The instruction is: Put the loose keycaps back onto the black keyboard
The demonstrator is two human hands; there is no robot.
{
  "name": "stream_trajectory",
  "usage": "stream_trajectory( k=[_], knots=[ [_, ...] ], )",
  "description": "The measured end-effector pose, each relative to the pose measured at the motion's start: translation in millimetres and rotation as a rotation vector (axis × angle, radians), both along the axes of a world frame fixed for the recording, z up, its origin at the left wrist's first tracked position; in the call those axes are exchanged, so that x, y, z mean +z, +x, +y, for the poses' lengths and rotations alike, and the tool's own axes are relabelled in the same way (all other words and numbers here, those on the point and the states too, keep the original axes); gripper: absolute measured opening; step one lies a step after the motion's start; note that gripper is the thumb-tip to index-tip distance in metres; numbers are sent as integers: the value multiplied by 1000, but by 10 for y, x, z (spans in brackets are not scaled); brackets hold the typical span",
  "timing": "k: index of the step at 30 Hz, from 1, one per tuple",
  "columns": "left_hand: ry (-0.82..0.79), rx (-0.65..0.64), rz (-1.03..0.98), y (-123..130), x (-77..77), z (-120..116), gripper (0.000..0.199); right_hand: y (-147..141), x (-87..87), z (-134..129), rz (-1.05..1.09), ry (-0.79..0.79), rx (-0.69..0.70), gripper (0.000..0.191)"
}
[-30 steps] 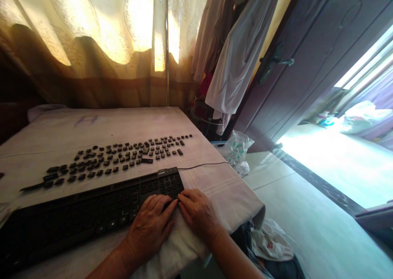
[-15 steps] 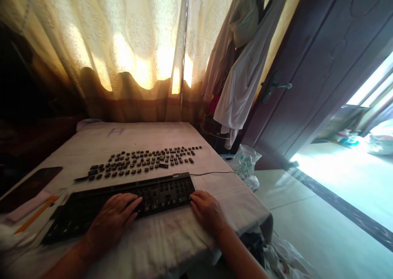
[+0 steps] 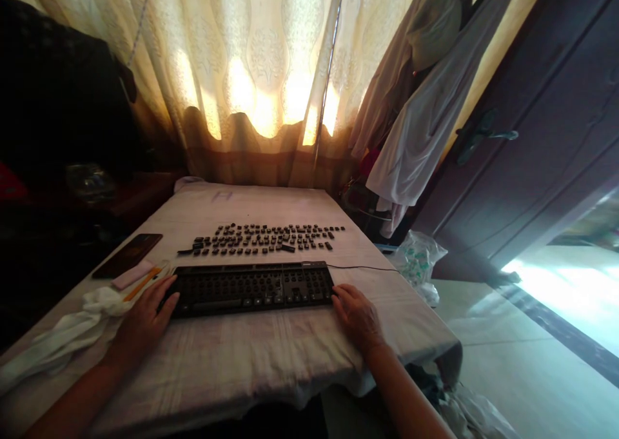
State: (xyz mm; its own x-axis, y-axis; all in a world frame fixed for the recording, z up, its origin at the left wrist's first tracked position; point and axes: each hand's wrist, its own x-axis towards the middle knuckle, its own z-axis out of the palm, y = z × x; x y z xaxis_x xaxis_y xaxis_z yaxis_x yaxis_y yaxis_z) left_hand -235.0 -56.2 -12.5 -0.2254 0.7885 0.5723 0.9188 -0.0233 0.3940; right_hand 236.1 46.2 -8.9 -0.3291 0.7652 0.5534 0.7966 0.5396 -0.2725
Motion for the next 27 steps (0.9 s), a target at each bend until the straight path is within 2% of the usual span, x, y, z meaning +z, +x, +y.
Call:
stream_trajectory(
  k=[5, 9, 12, 16, 20, 24, 27],
  knots=[
    [13, 52, -43, 35, -11, 5, 47, 37, -82, 67, 18, -79, -55, 38],
    [31, 56, -41, 106, -15, 12, 43, 69, -223, 155, 132, -241, -120, 45],
    [34, 33, -31, 219, 7, 15, 40, 117, -283, 196, 228, -295, -152, 45],
    [30, -16, -14, 387, 59, 43, 37, 224, -224, 210, 302, -332, -233, 46],
    [22, -73, 11, 491, 94, 112, 36, 304, -123, 224, 258, -394, -381, 57],
    [10, -92, 36, 471, 108, 187, 34, 337, -92, 255, 167, -409, -466, 60],
    [-12, -94, 56, 358, 149, 244, 32, 328, -21, 297, 144, -431, -544, 63]
  ],
)
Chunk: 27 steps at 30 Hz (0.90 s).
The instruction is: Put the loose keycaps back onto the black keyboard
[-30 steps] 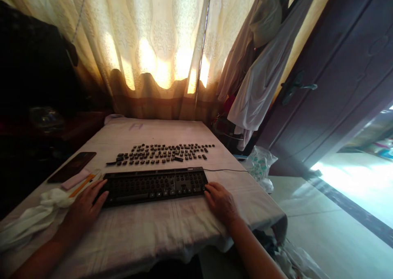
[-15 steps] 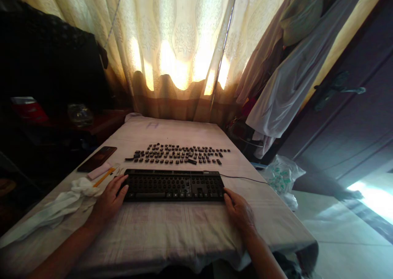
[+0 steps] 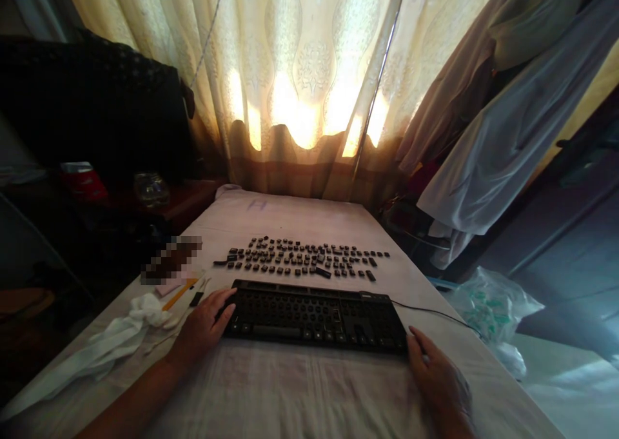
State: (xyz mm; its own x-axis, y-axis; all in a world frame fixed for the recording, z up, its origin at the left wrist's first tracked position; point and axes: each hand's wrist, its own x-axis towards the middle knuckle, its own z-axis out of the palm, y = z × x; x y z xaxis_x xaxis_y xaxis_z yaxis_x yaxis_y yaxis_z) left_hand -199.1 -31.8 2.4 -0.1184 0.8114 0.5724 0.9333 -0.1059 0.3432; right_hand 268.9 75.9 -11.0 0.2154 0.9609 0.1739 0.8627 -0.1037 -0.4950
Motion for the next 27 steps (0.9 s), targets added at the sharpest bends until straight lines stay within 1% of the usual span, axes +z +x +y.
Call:
stream_trajectory(
  k=[1, 3, 5, 6, 7, 9, 11, 14, 16, 19, 21, 27],
  knots=[
    [-10, 3, 7, -56, 24, 24, 32, -22, 52, 18, -7, 17, -15, 64],
    [-32, 24, 22, -196, 86, 85, 32, -116, 195, 63, -7, 101, -37, 63],
    [-55, 69, 40, -364, 154, 171, 31, -285, 367, 124, 16, 180, -58, 62],
    [-68, 97, 51, -452, 186, 223, 31, -396, 452, 161, 40, 212, -35, 61],
    [-83, 128, 62, -539, 214, 279, 30, -519, 528, 200, 62, 287, -9, 60],
    [-121, 187, 90, -694, 255, 399, 29, -788, 647, 280, 120, 444, 135, 55],
    [-166, 232, 123, -807, 276, 517, 29, -1049, 705, 344, 164, 553, 244, 48],
    [-237, 277, 176, -888, 275, 656, 30, -1339, 678, 383, 186, 641, 312, 45],
    [-283, 295, 206, -906, 264, 713, 30, -1434, 608, 374, 184, 679, 337, 44],
    [-344, 310, 241, -919, 252, 745, 26, -1451, 497, 337, 162, 710, 368, 38],
    [-375, 313, 256, -929, 254, 741, 23, -1429, 451, 318, 147, 717, 383, 35],
    [-427, 304, 263, -939, 273, 707, 16, -1460, 442, 322, 116, 725, 456, 29]
  ],
)
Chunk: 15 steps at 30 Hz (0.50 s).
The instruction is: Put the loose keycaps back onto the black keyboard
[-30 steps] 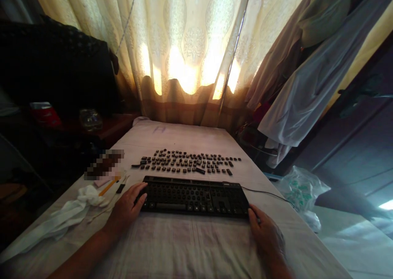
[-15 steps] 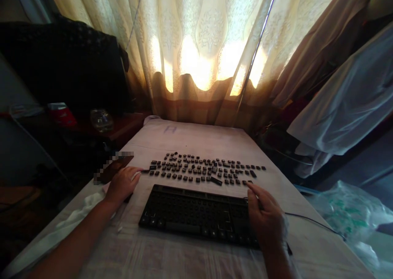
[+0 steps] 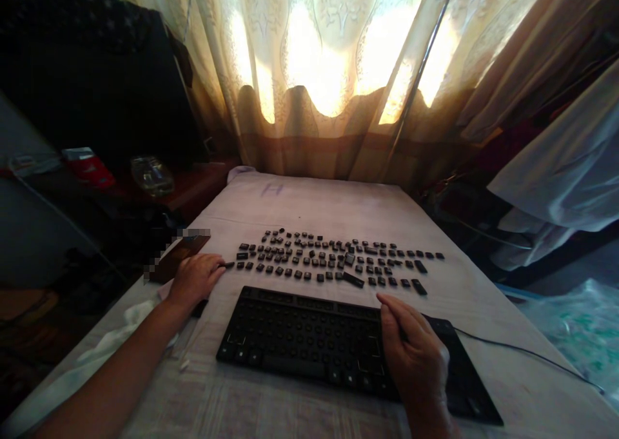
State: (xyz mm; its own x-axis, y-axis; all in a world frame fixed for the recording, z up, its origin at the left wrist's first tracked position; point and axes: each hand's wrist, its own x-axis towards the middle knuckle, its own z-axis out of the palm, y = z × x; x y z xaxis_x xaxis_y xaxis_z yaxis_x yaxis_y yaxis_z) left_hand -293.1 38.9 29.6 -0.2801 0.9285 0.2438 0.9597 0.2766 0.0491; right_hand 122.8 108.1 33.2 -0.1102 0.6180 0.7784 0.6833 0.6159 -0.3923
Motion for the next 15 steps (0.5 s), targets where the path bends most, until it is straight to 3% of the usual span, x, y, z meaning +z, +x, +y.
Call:
stream_trajectory(
  k=[5, 10, 12, 15],
  knots=[
    [15, 0, 9, 11, 1, -8, 14, -63, 21, -29, -50, 25, 60, 25],
    [131, -8, 13, 159, 52, -108, 21, -87, 38, -73, -60, -4, 113, 22],
    [186, -50, -8, 310, 65, -195, 23, -118, 50, -97, -48, -11, 138, 20],
    [230, -220, -61, 591, 59, -343, 19, -229, 90, -174, -33, -31, 227, 17]
  ],
)
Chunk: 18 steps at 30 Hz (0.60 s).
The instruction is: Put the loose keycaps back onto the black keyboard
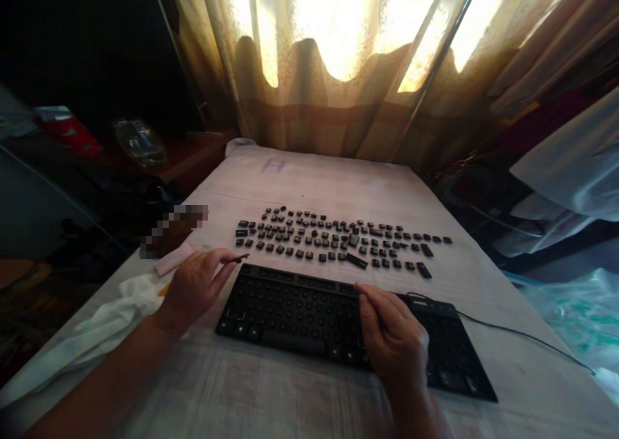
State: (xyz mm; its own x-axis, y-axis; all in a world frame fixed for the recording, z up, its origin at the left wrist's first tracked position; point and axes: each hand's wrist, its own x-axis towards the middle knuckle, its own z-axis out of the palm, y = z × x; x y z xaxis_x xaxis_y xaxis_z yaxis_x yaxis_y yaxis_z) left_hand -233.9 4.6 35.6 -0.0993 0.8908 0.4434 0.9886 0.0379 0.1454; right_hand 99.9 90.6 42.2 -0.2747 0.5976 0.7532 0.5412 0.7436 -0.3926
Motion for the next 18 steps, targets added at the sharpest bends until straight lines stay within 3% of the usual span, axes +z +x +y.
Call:
stream_trajectory(
  k=[4, 6, 12, 18],
  knots=[
    [111, -328, -121, 245, -5, -158, 10, -298, 71, -203, -48, -141, 198, 20],
    [138, -419, -198, 266, 2, -211, 11, -486, 93, -314, -119, -227, 284, 23],
    [34, -426, -255, 155, -13, -292, 17, -932, 52, -497, -214, -317, 346, 25],
    [-161, -387, -350, 130, -19, -291, 17, -1072, -32, -535, -208, -305, 331, 18]
  ],
)
